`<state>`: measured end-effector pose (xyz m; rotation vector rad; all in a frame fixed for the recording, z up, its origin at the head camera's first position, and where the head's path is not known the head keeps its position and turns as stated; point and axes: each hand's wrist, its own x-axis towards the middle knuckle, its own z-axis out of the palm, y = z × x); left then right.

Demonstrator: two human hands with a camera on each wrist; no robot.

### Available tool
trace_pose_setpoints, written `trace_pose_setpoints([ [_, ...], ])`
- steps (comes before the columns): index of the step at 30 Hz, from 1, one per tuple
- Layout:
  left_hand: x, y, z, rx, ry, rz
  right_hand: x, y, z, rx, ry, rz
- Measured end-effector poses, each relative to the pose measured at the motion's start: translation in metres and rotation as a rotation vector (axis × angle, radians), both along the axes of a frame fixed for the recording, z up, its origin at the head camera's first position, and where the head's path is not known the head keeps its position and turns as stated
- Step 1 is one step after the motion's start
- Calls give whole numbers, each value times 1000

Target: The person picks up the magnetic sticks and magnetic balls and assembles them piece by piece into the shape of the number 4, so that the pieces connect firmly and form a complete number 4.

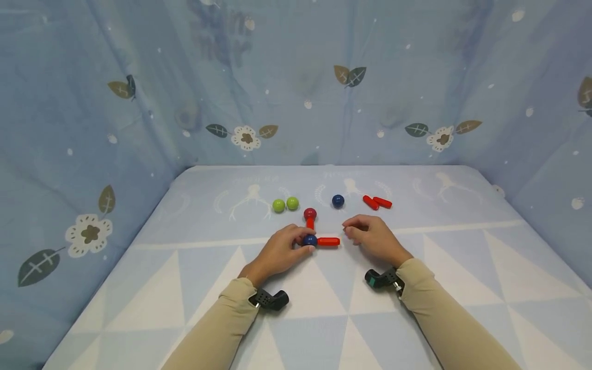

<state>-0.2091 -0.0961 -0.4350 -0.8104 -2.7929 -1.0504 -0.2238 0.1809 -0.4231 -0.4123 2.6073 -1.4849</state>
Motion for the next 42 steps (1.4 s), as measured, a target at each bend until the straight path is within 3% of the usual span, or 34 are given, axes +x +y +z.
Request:
trace_pose_setpoints([
  [4, 0, -1, -1, -9, -9, -5, -2, 2, -2, -7, 2, -81],
  [11, 1, -3, 0, -17, 1, -8, -5, 1, -2, -20, -11, -101],
  [18, -1, -2, 2, -17, 9, -14, -20, 1, 2, -292, -191, -160],
  [23, -2, -3, 2, -14, 17, -13, -36, -3, 1, -378, -210, -175],
  [33, 3, -3, 0, -6, 7, -10, -55, -13, -5, -302, -183, -289],
  [42, 5, -3, -2, -7, 8, -1, -66, -21, -2, -70, -131, -245],
])
